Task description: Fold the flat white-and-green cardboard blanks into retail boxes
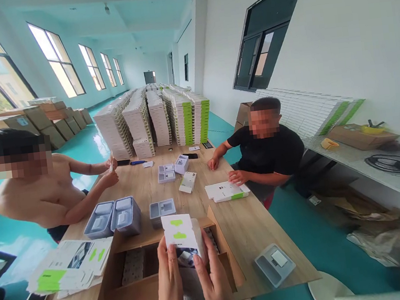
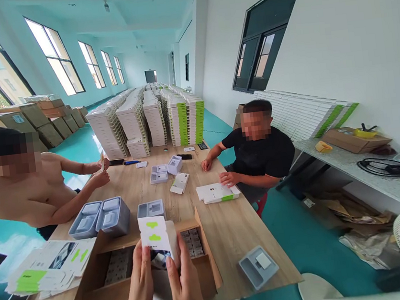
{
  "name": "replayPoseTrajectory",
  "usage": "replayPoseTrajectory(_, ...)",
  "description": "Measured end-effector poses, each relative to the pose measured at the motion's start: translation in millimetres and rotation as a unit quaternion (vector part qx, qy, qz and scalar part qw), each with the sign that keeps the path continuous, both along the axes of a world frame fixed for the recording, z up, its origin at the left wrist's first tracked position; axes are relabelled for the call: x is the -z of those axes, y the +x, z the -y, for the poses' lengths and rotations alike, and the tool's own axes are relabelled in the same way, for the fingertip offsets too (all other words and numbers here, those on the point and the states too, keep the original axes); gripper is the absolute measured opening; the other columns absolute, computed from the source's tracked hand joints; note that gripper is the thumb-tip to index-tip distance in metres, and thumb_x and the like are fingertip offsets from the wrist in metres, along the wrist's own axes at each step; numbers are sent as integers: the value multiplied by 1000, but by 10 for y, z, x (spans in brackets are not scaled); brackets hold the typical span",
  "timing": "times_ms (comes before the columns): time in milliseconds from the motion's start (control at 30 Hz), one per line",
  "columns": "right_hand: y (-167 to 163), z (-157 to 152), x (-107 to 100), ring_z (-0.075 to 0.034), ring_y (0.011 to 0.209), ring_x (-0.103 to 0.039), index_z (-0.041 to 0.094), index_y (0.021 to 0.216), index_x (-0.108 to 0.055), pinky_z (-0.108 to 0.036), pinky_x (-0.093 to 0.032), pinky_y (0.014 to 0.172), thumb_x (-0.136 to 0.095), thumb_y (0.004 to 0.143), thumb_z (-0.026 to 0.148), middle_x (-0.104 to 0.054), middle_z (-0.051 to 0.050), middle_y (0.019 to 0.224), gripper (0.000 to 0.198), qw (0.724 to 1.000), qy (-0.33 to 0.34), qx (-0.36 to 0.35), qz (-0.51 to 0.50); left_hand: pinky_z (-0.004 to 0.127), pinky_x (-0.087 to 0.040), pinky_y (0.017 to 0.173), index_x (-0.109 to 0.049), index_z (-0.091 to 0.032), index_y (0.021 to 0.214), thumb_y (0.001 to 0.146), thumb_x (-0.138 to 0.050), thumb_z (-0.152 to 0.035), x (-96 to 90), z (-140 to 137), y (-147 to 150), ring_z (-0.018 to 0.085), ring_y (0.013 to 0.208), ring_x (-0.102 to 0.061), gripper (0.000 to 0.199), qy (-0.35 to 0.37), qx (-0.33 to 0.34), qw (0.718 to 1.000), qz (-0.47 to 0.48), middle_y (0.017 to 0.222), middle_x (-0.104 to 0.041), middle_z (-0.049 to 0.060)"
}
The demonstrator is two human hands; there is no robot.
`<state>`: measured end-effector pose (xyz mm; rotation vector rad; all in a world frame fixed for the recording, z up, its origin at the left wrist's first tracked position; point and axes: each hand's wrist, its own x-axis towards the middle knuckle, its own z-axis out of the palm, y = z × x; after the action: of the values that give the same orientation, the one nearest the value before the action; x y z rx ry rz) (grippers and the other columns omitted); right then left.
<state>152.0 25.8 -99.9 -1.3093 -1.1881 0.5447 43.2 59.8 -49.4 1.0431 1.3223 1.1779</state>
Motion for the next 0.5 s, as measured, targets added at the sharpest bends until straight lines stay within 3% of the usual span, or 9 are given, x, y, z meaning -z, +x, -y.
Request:
replayPoseTrajectory(67,-43,-8,-10,-31,137,-58,18,153,-47,-43,-56,108,-49,105,39,-60,-17,149,53,999,12,35,32,43,-49,110,-37,-19,149,86,-52,-79,-31,81,72,34,142,-50,89,12,6,1000,15,153,-50,21)
replayPoseTrajectory(100,-92,7,-22,-32,135,-60,20,152,-48,-45,-57,107,-51,104,38,-62,-16,146,51,998,16,37,46,42,-49,110,-33,-20,152,85,-56,-76,-48,124,100,33,144,-48,90,15,14,999,31,153,-51,20)
replayPoseTrajectory(167,-222,68,-62,-33,135,-60,23,150,-52,-48,-54,110,-49,103,34,-64,-14,144,48,997,24,7,68,40,-50,108,-40,-21,149,83,-64,-72,-95,176,121,32,139,-53,87,10,30,997,72,140,-62,17)
replayPoseTrajectory(267,-354,186,-170,-34,145,-49,22,154,-48,-51,-44,119,-43,102,31,-57,-13,152,53,992,41,-75,90,37,-57,93,-66,-16,119,71,-79,-68,-217,107,30,31,107,-70,71,-18,21,994,103,107,-77,12)
replayPoseTrajectory(367,-246,218,-313,-34,148,-45,24,150,-53,-52,-42,120,-45,101,37,-51,-11,158,51,987,61,-110,98,33,-58,75,-74,-14,90,60,-90,-62,-335,-39,-128,26,79,-72,58,-51,55,988,136,83,-79,9)
replayPoseTrajectory(433,-74,179,-384,-35,145,-47,28,142,-61,-53,-44,118,-51,100,38,-52,-10,157,44,992,67,-46,100,36,-59,72,-76,-15,88,58,-91,-61,-334,-84,-179,28,76,-74,56,-100,95,975,172,80,-80,9)
replayPoseTrajectory(500,91,111,-403,-35,137,-57,30,136,-65,-50,-51,112,-56,99,38,-59,-10,150,39,993,68,52,82,43,-62,72,-77,-17,83,58,-88,-67,-221,-93,-162,35,78,-77,56,-148,81,972,161,76,-80,11)
